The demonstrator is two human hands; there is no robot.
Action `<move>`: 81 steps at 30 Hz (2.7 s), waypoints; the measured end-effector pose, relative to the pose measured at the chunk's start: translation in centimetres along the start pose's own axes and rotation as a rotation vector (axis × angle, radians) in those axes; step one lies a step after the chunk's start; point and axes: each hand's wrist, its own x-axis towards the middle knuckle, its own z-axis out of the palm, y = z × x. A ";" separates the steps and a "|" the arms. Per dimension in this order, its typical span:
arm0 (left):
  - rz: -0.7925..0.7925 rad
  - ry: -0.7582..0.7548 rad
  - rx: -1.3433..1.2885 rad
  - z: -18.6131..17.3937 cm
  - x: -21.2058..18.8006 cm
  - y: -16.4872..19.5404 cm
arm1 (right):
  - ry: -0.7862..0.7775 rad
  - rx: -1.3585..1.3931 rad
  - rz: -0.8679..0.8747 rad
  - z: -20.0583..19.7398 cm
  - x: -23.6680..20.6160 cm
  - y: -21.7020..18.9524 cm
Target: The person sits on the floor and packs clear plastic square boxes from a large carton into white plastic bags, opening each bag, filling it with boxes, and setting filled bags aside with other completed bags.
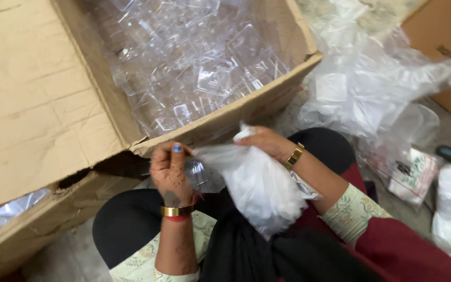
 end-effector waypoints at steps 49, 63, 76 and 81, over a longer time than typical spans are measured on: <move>-0.471 -0.385 1.674 -5.9 -0.4 -13.4 | 0.083 -1.572 -0.581 1.0 -2.5 -0.7; -0.616 -0.179 -0.292 -3.5 -1.5 -6.8 | -0.121 -1.118 -0.688 2.7 -4.1 -2.2; -0.654 -0.693 1.898 -2.5 -1.1 -18.6 | -0.615 0.508 -0.303 -3.4 -8.7 -5.9; -0.582 -0.639 1.736 -3.3 -0.6 -18.6 | -0.828 0.501 -0.086 -3.9 -7.3 -6.3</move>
